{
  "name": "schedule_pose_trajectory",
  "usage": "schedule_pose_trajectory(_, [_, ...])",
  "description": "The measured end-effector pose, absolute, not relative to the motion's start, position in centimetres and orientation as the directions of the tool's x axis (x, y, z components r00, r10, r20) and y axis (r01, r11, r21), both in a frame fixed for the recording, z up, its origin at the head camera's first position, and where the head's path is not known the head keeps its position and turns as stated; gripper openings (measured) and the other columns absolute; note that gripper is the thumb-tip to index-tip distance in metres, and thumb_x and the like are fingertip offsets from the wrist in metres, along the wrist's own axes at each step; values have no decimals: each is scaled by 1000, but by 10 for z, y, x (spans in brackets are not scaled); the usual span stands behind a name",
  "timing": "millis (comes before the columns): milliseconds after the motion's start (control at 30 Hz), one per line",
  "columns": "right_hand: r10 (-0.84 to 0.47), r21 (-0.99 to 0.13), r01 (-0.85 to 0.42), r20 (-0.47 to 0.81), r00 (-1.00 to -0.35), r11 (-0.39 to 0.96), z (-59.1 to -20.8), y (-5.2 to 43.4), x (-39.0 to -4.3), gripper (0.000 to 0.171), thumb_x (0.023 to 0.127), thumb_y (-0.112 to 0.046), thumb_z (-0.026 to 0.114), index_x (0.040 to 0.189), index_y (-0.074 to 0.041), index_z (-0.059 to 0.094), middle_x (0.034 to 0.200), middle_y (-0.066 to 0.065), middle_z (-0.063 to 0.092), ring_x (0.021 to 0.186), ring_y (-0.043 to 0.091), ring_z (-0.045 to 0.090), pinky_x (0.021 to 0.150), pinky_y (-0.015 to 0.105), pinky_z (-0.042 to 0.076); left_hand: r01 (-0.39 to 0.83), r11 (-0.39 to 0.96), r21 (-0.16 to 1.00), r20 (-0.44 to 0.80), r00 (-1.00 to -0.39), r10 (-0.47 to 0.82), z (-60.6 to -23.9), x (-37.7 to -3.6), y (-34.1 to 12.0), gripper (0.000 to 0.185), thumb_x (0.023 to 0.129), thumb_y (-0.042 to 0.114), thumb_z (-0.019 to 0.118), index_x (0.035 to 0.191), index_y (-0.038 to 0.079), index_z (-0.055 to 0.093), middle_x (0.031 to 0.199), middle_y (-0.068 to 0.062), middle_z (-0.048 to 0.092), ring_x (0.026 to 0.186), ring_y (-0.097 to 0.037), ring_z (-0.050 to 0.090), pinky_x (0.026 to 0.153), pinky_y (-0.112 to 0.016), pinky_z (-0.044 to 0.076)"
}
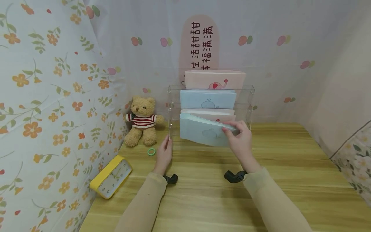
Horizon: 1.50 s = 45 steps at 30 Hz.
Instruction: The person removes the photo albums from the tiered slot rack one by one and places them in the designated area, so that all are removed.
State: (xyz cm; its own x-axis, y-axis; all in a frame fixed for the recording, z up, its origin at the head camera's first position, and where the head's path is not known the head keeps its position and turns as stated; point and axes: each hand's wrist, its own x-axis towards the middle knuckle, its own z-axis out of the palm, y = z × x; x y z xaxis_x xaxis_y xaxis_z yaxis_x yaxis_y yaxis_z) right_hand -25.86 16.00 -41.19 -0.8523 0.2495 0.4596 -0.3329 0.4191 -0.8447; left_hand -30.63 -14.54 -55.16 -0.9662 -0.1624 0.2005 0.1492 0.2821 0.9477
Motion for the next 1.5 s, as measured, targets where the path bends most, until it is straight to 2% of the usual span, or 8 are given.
schedule_pose_trajectory(133, [199,-865,-243,357,-913,439,-413,159,-245,21,98,-13,85,116,-3,83,116,19,72,112,20,61,87,22,42,148,288,946,203,-964,-172,-553,-307,-146,51,118,35,53,165,16,53,159,-16,64,148,-37,61,121,-57,51])
schedule_pose_trajectory(267, [143,-876,-114,203,-969,469,-423,159,-239,24,100,-18,84,121,-6,82,134,20,74,123,29,62,94,31,43,146,283,948,203,-962,-185,-554,-308,-147,50,118,34,54,164,15,54,162,-15,61,150,-36,59,124,-57,49])
schedule_pose_trajectory(467, [76,-868,8,34,-997,497,-439,164,-240,27,104,-22,80,126,-7,79,148,20,70,128,36,62,99,44,50,159,286,945,218,-958,-189,-553,-307,-145,49,117,32,56,163,14,56,160,-16,63,149,-38,60,124,-58,49])
schedule_pose_trajectory(633, [-13,-822,-75,82,-997,565,-451,176,-250,27,103,-20,80,126,-6,80,144,22,72,130,41,65,102,47,52,165,297,940,225,-957,-181,-554,-308,-144,49,118,30,55,163,14,55,160,-16,63,150,-37,59,124,-57,49])
schedule_pose_trajectory(767, [-116,-753,-167,121,-986,636,-456,187,-259,27,102,-18,80,128,-9,80,142,21,74,132,43,66,105,56,54,159,294,942,217,-960,-176,-554,-308,-144,49,118,31,54,164,14,54,160,-16,63,151,-37,59,124,-57,49])
schedule_pose_trajectory(1133, [-284,-678,-229,31,-958,699,-467,204,-261,32,98,-21,85,129,-14,81,134,14,78,125,36,70,108,60,56,169,307,936,237,-951,-197,-553,-307,-144,50,117,36,55,162,14,57,154,-18,67,146,-39,62,122,-59,50])
schedule_pose_trajectory(1233, [-329,-669,-260,23,-944,696,-475,206,-259,33,96,-22,88,127,-14,82,128,11,80,118,30,71,105,56,58,173,318,932,245,-948,-202,-553,-307,-144,51,117,36,54,162,13,57,154,-20,67,146,-42,62,121,-61,50])
schedule_pose_trajectory(1500, [-424,-678,-274,-62,-904,682,-494,205,-249,35,92,-27,91,124,-16,83,119,2,80,106,18,67,93,36,58,138,297,945,200,-962,-188,-553,-307,-145,50,117,36,55,164,18,55,158,-13,65,150,-36,59,125,-57,48])
